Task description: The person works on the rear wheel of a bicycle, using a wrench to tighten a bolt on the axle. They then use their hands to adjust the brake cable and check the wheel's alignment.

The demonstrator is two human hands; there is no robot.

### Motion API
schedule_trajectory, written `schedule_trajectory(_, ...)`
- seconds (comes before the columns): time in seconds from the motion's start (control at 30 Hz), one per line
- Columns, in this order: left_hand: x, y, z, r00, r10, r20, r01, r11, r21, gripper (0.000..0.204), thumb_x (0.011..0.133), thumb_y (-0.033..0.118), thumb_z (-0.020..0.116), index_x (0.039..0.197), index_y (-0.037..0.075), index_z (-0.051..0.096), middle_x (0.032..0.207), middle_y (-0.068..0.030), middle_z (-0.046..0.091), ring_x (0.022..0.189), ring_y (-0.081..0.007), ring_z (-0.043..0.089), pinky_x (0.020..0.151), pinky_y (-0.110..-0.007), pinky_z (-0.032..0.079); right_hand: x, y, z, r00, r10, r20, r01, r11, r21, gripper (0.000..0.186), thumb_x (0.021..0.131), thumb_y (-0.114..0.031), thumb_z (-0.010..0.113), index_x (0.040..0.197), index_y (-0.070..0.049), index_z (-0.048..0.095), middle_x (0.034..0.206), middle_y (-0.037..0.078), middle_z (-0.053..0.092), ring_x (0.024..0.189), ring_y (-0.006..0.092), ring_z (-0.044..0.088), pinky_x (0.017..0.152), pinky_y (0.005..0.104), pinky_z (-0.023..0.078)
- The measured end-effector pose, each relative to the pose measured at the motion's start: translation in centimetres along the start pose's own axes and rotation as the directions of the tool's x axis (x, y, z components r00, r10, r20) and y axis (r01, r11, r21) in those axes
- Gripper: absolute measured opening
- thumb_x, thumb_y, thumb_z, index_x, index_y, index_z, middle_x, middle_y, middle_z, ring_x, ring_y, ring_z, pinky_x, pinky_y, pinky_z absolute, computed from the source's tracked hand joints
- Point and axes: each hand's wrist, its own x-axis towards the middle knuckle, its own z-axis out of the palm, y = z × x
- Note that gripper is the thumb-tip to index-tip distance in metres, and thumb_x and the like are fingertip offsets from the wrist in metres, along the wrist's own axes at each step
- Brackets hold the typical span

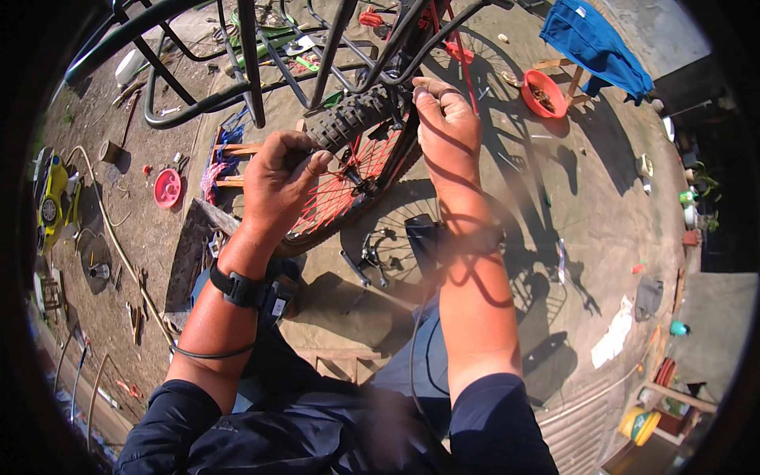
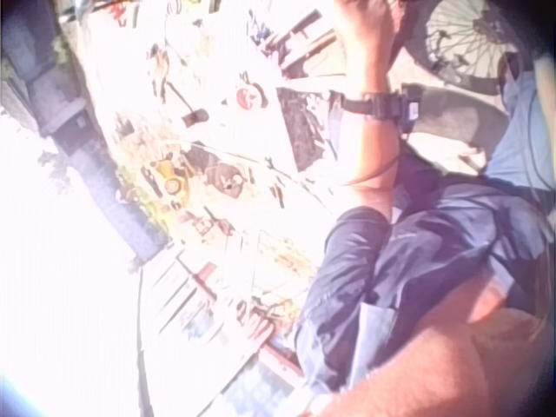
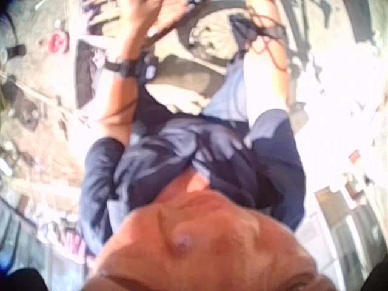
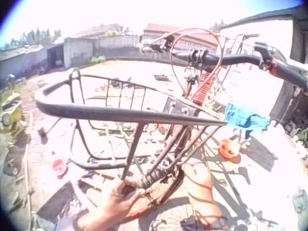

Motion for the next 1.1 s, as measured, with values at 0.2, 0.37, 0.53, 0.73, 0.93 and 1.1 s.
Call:
schedule_trajectory(0.2,0.0,0.0,0.1,1.0,-0.008,0.007,0.008,1.0,0.004,0.02,0.087,0.009,0.078,0.094,0.002,0.06,0.078,-0.0031,0.064,0.069,-0.0071,0.06,0.063,-0.024,0.05,1.0,1.5,-0.5,0.986,-0.153,-0.061,0.135,0.965,-0.226,0.019,0.097,-0.017,0.066,0.106,-0.001,0.067,0.072,-0.007,0.053,0.059,-0.0003,0.041,0.051,0.0178,0.031)
schedule_trajectory(0.37,-0.1,0.0,-0.3,0.998,-0.05,0.049,0.048,0.998,0.049,0.018,0.09,0.0,0.073,0.1,0.0,0.059,0.088,-0.001,0.063,0.08,-0.0064,0.061,0.072,-0.022,0.053,0.2,0.4,-0.4,0.999,-0.041,0.004,0.041,0.996,-0.085,0.018,0.095,-0.018,0.069,0.099,0.0,0.066,0.072,-0.006,0.056,0.06,-0.0001,0.042,0.051,0.0189,0.031)
schedule_trajectory(0.53,0.0,0.0,0.1,1.0,-0.016,-0.012,0.017,1.0,0.013,0.019,0.087,0.01,0.078,0.093,0.002,0.062,0.077,-0.0034,0.065,0.069,-0.0078,0.06,0.063,-0.024,0.051,0.5,0.5,-0.6,0.991,-0.126,-0.048,0.103,0.935,-0.339,0.018,0.097,-0.018,0.065,0.103,-0.001,0.068,0.07,-0.006,0.054,0.057,0.0,0.043,0.05,0.0192,0.031)
schedule_trajectory(0.73,0.0,0.2,0.0,0.999,-0.035,0.002,0.035,0.999,0.005,0.019,0.088,0.009,0.077,0.095,0.002,0.061,0.078,-0.0035,0.065,0.07,-0.0074,0.062,0.064,-0.024,0.051,0.1,-0.4,-0.5,1.0,0.014,0.02,-0.013,0.999,-0.033,0.016,0.095,-0.017,0.068,0.098,-0.002,0.067,0.07,-0.006,0.056,0.058,0.0006,0.043,0.051,0.0193,0.033)
schedule_trajectory(0.93,0.0,0.5,0.1,0.999,-0.043,0.013,0.044,0.999,-0.026,0.018,0.089,0.007,0.076,0.095,0.002,0.06,0.078,-0.0027,0.066,0.072,-0.0064,0.061,0.064,-0.023,0.051,0.7,0.5,-0.3,0.989,-0.14,-0.042,0.117,0.932,-0.344,0.017,0.099,-0.017,0.063,0.104,-0.002,0.068,0.072,-0.008,0.055,0.056,0.0006,0.042,0.05,0.0191,0.033)
schedule_trajectory(1.1,0.0,0.5,0.0,0.999,-0.036,0.016,0.037,0.999,-0.01,0.017,0.089,0.007,0.075,0.095,0.002,0.06,0.077,-0.0021,0.065,0.071,-0.0059,0.059,0.064,-0.023,0.051,0.1,-0.3,-0.7,0.997,0.039,0.068,-0.039,0.999,-0.011,0.017,0.097,-0.017,0.066,0.104,-0.001,0.066,0.072,-0.007,0.055,0.057,0.0,0.042,0.05,0.0193,0.03)
